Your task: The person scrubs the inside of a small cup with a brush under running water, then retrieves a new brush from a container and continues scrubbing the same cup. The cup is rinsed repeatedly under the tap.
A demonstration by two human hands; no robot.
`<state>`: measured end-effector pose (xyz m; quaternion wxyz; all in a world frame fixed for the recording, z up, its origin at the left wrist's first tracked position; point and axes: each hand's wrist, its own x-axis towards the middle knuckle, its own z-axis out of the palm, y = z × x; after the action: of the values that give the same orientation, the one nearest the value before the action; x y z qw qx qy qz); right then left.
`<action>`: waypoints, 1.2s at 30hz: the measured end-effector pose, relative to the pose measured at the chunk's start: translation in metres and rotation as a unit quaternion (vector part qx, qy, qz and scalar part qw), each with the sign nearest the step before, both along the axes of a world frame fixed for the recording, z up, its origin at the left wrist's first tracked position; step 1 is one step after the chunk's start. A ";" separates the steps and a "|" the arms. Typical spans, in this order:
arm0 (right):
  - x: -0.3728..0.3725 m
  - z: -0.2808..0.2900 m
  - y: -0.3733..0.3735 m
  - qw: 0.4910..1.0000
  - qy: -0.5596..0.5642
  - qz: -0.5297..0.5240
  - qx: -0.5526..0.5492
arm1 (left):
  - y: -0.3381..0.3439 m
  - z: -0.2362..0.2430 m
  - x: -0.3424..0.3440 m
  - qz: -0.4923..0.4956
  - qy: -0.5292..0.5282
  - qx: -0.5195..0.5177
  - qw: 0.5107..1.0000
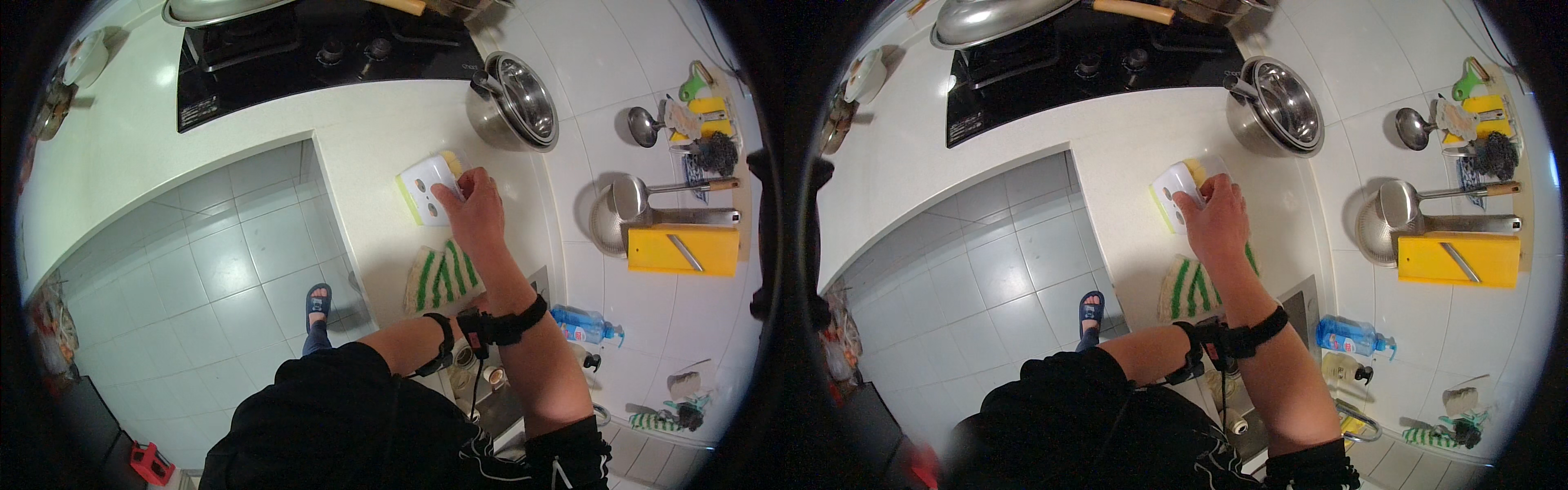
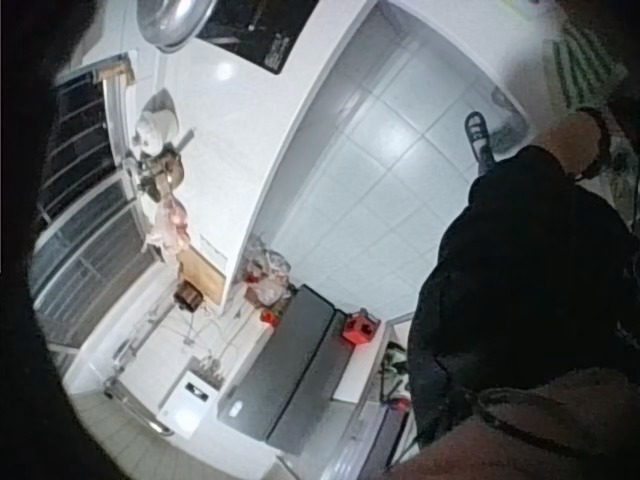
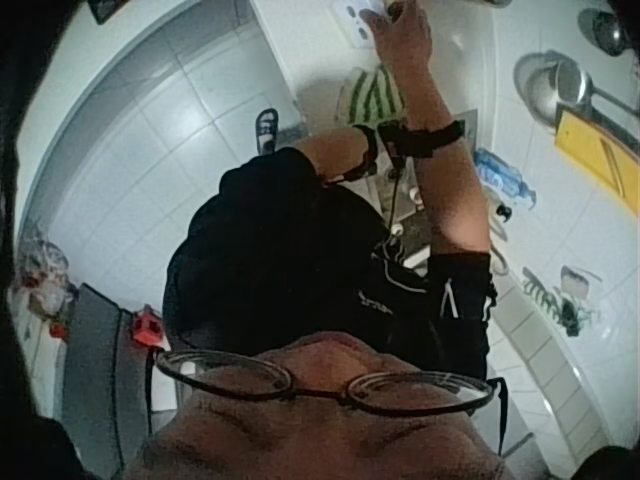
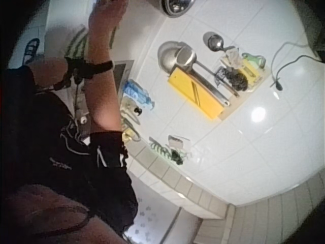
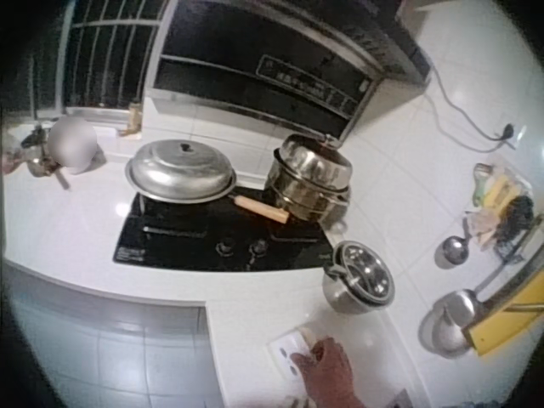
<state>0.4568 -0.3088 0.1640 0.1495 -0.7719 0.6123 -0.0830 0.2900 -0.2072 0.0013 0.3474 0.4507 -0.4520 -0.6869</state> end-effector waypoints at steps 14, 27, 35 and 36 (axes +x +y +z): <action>-0.012 -0.035 0.007 0.965 -0.230 -0.113 -0.047 | 0.005 0.007 0.002 -0.020 -0.011 -0.008 1.000; -0.027 -0.048 0.006 0.937 -0.343 -0.054 -0.040 | 0.019 0.012 -0.017 -0.070 -0.019 -0.022 0.997; -0.030 -0.042 -0.009 0.949 -0.291 -0.120 0.025 | 0.019 0.005 -0.018 -0.079 -0.036 -0.025 0.996; -0.034 -0.044 -0.011 0.958 -0.260 -0.108 0.054 | 0.017 0.002 -0.012 -0.074 -0.040 -0.023 0.996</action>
<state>0.4232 -0.3200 0.1201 0.3352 -0.6436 0.6356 -0.2635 0.2777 -0.1899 0.0034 0.2874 0.4348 -0.5135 -0.6817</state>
